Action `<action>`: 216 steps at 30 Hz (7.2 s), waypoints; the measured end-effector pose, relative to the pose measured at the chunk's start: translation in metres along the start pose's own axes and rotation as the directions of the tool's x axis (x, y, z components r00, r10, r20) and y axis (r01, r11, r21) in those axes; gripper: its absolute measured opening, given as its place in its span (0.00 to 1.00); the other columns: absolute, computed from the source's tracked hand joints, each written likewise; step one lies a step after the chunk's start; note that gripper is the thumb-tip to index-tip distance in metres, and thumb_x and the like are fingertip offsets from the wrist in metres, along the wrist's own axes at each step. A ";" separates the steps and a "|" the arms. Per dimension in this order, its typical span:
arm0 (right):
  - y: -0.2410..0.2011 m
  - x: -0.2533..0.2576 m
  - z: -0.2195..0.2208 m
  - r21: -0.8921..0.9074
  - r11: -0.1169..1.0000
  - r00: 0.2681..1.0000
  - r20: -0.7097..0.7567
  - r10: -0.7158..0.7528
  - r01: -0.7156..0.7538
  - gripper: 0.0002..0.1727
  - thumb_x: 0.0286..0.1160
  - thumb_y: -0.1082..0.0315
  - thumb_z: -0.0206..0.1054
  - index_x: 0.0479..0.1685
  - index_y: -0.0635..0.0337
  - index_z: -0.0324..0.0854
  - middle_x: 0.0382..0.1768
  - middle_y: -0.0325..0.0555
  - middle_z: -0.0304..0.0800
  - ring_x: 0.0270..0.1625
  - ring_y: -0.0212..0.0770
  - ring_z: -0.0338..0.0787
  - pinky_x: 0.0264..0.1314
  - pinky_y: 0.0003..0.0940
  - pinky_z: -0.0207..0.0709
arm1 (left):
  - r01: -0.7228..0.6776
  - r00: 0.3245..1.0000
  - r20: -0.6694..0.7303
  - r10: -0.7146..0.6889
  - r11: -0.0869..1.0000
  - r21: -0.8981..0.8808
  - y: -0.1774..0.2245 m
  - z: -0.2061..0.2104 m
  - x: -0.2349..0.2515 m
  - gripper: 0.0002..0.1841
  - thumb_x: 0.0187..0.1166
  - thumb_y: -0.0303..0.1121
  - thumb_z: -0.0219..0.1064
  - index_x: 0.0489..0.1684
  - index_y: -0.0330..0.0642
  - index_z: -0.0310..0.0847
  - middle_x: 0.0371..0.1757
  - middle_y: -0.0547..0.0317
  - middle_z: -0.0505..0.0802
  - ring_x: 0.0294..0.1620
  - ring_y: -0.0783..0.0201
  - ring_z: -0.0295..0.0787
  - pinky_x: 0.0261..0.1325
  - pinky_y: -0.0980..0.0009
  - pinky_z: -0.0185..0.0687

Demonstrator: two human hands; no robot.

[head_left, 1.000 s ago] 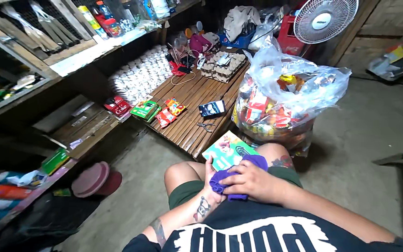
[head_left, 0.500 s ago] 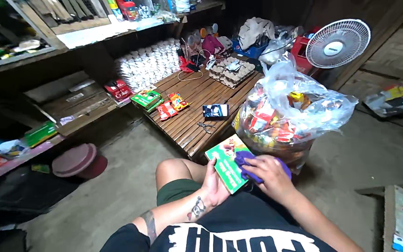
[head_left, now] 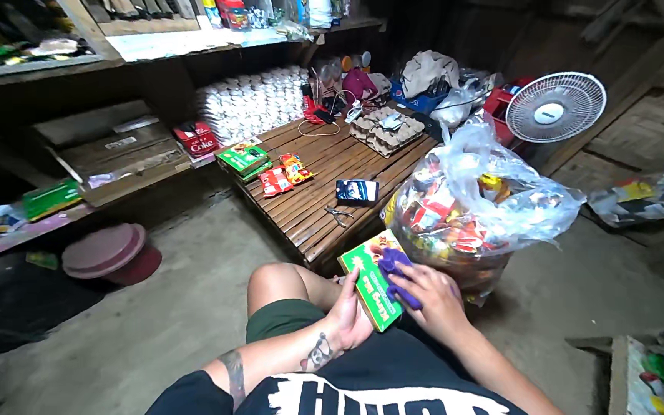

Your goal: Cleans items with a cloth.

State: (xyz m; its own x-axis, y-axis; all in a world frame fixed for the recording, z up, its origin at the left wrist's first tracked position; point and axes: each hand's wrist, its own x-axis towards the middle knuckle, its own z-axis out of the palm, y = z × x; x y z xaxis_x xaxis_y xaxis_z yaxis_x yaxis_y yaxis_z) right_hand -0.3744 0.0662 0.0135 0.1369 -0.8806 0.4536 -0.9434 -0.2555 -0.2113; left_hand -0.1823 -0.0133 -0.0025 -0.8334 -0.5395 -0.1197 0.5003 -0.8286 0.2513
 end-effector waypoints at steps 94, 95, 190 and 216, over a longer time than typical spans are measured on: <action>0.030 0.042 -0.094 0.008 0.988 0.978 0.140 -0.154 0.154 0.26 0.63 0.64 0.68 0.68 0.44 0.87 0.56 0.46 0.94 0.60 0.55 0.92 0.59 0.60 0.84 | -0.188 0.981 0.188 0.058 0.550 0.813 -0.005 0.011 -0.015 0.25 0.77 0.24 0.65 0.73 0.25 0.64 0.55 0.56 0.90 0.54 0.76 0.88 0.63 0.75 0.84; 0.037 0.038 -0.095 0.068 0.994 0.987 0.136 -0.091 0.082 0.25 0.65 0.64 0.68 0.66 0.47 0.87 0.57 0.49 0.93 0.62 0.55 0.91 0.62 0.60 0.83 | -0.210 0.976 0.203 0.076 0.559 0.802 -0.006 0.011 -0.015 0.26 0.77 0.23 0.65 0.73 0.24 0.64 0.57 0.55 0.90 0.56 0.75 0.89 0.64 0.74 0.84; -0.026 0.017 -0.016 0.206 0.965 0.975 0.179 0.129 -0.165 0.30 0.82 0.55 0.52 0.87 0.38 0.70 0.90 0.44 0.63 0.91 0.58 0.61 0.84 0.70 0.58 | 0.136 0.949 0.110 -0.294 0.701 0.700 -0.001 0.008 -0.018 0.11 0.72 0.23 0.65 0.50 0.43 0.83 0.43 0.66 0.96 0.45 0.73 0.92 0.56 0.70 0.88; -0.031 0.009 -0.011 0.344 0.933 0.976 0.216 0.027 -0.102 0.31 0.80 0.59 0.49 0.85 0.41 0.73 0.89 0.41 0.65 0.90 0.54 0.64 0.81 0.68 0.61 | 0.068 0.985 0.086 -0.148 0.802 0.593 -0.005 0.005 -0.015 0.12 0.73 0.20 0.63 0.51 0.42 0.82 0.46 0.61 0.96 0.50 0.68 0.93 0.61 0.66 0.87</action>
State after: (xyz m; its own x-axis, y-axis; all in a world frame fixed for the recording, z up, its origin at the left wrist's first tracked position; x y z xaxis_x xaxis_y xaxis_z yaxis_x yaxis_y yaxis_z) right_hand -0.3468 0.0703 0.0333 0.1734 -0.9525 0.2505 -0.7907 -0.2862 -0.5411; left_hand -0.1736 -0.0006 0.0029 -0.9153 -0.3964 -0.0720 0.2054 -0.6129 0.7630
